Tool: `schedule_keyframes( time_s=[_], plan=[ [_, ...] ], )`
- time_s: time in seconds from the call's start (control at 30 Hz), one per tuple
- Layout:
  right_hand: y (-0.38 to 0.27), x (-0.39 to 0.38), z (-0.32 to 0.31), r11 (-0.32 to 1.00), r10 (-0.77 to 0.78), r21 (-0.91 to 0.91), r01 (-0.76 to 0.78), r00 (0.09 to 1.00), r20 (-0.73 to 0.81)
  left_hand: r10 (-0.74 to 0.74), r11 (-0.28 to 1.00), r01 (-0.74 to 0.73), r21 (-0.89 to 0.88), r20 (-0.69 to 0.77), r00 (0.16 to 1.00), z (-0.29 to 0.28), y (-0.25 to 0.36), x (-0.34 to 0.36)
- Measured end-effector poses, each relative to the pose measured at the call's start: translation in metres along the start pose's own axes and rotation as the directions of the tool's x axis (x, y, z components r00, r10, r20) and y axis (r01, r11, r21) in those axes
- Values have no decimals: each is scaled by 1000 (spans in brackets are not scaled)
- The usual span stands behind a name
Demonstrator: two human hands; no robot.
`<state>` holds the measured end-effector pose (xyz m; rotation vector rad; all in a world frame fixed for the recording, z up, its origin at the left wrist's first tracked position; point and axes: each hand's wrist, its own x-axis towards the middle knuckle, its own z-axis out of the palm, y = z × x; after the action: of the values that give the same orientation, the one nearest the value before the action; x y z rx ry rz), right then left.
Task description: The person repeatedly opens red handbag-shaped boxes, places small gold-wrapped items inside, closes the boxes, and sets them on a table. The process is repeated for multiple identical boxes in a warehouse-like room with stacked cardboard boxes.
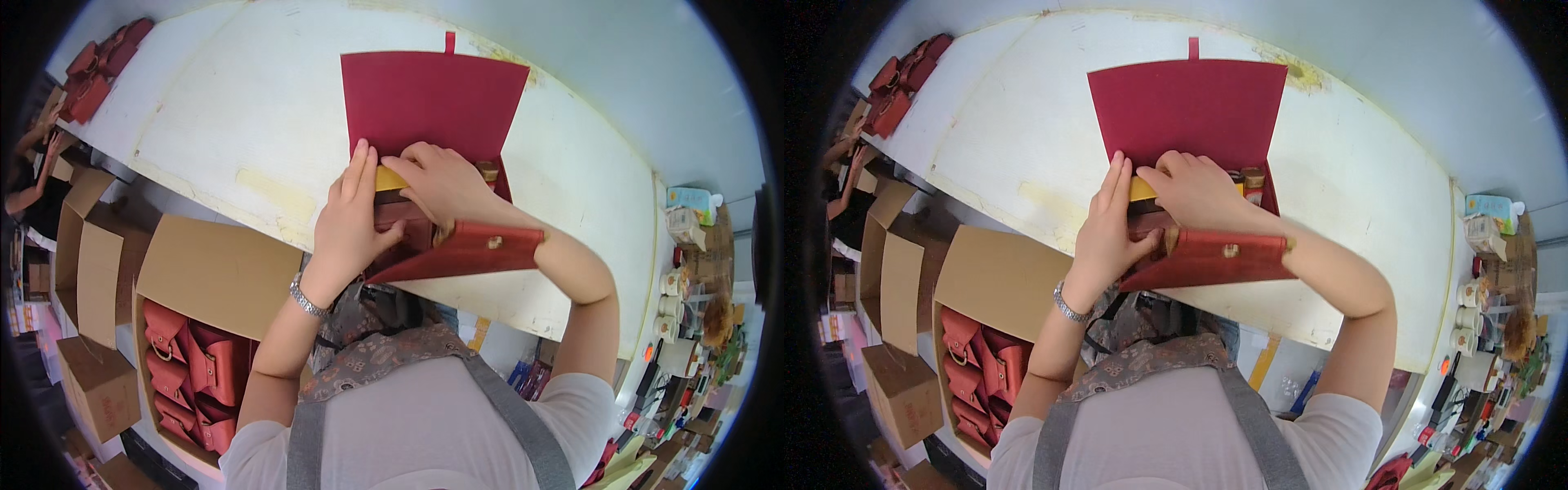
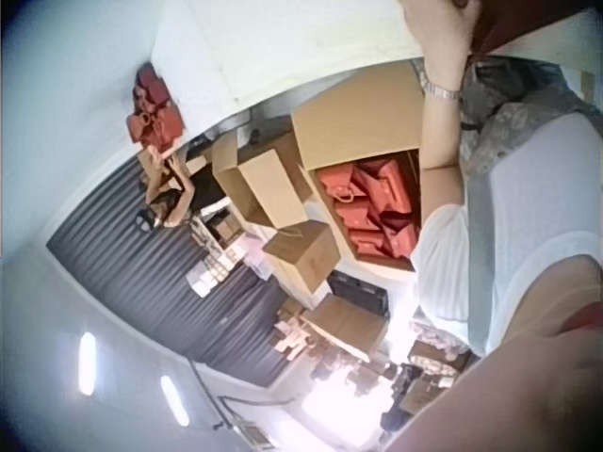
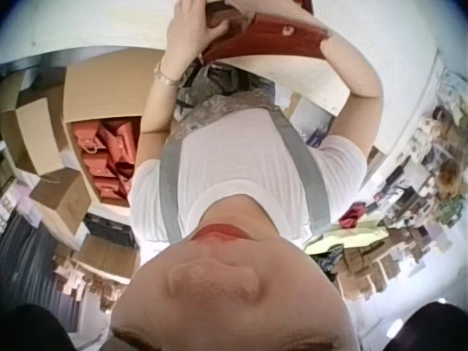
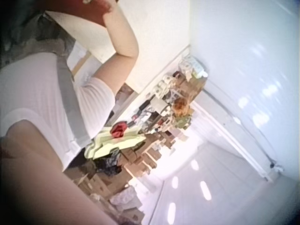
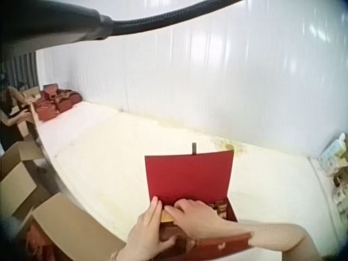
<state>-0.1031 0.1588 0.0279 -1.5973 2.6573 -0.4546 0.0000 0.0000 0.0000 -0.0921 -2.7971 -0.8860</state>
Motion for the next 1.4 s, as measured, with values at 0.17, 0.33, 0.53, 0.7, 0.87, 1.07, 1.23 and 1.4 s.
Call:
schedule_keyframes(
  time_s=[0.17, 0.33, 0.53, 0.7, 0.87, 1.07, 1.23, 1.4],
  plan=[
    [-2, -2, -11, 987, -54, 138, 82, 979, -195, 0, 996, -9, -92, -91, 996, -4, 3, 1],
    [2, 1, -35, 914, 60, 385, 128, 896, -439, 75, 883, -229, -411, -357, 931, -23, 3, 10],
    [-25, 38, -55, 915, -22, 283, 288, 734, -679, -277, 715, -156, -682, -481, 832, -60, 10, 19],
    [-46, 59, -58, 849, -105, 340, 404, 760, -642, -297, 776, -169, -607, -589, 751, -75, 7, -12],
    [-64, 70, -49, 822, -115, 359, 442, 746, -656, -380, 574, -235, -784, -510, 772, -84, -9, -31],
    [-83, 66, -53, 244, 283, 941, 235, 911, -301, -212, 221, -447, -867, -490, 845, -90, -17, -34],
    [-85, 64, -54, 654, 160, 756, 14, 975, -156, -378, -347, -503, -792, -373, 847, -114, -23, -21],
    [-92, 64, -48, 909, -137, 281, 307, 858, -496, -449, -49, -519, -853, -445, 774, -119, -5, 3]
  ],
)
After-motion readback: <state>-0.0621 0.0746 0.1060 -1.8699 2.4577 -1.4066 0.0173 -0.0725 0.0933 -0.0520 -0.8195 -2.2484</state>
